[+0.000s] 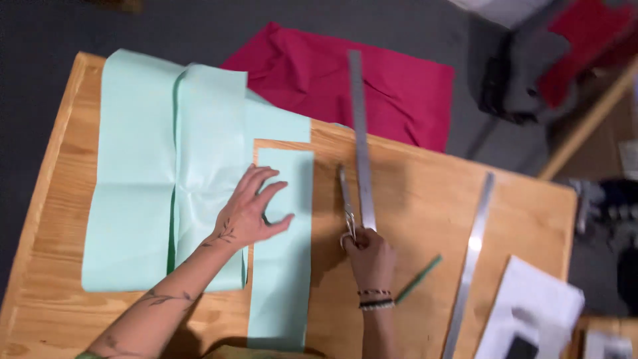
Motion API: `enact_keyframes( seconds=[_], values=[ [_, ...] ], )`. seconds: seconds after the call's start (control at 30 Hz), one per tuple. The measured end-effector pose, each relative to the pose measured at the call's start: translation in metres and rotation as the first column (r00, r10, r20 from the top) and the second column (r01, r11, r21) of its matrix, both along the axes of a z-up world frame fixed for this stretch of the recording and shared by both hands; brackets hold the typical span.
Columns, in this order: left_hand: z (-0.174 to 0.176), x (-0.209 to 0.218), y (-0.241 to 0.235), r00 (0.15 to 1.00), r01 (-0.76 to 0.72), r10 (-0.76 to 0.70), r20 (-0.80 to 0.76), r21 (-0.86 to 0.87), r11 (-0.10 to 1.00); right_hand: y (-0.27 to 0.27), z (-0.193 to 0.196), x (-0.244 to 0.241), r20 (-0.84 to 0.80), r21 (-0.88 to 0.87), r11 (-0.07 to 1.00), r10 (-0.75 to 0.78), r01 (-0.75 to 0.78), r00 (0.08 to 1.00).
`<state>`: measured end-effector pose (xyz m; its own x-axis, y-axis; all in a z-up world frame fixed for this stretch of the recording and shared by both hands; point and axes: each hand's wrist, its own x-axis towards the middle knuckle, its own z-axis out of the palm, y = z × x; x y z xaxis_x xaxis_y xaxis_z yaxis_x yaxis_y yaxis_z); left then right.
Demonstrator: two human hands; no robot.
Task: Measuring, marking, and cutting long strips of light green fabric using a ruler, pencil, and scissors on a wooden workbench.
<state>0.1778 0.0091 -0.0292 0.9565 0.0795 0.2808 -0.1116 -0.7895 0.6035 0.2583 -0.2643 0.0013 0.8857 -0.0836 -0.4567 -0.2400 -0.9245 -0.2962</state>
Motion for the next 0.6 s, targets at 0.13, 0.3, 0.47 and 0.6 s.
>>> enact_keyframes(
  seconds=[0.13, 0.3, 0.47, 0.6],
  values=[
    [-0.005, -0.007, -0.005, 0.99, -0.091, 0.083, 0.117, 0.062, 0.994, 0.004, 0.014, -0.046, 0.345, 0.057, 0.983, 0.146, -0.176, 0.927],
    [-0.004, -0.044, -0.011, 0.94, -0.297, 0.266, 0.214, 0.131, 0.946, 0.027, 0.062, -0.117, 0.301, 0.286, 0.952, 0.016, -0.106, 0.954],
    [0.033, -0.105, -0.018, 0.899, -0.269, 0.232, -0.371, -0.05, 0.962, 0.046, 0.066, -0.204, -0.102, 0.196, 0.98, 0.049, -0.028, 0.994],
    [0.063, -0.149, -0.019, 0.919, -0.095, 0.06, -0.39, -0.071, 0.993, 0.035, 0.048, -0.217, -0.123, 0.317, 0.936, -0.12, 0.153, 0.985]
  ],
)
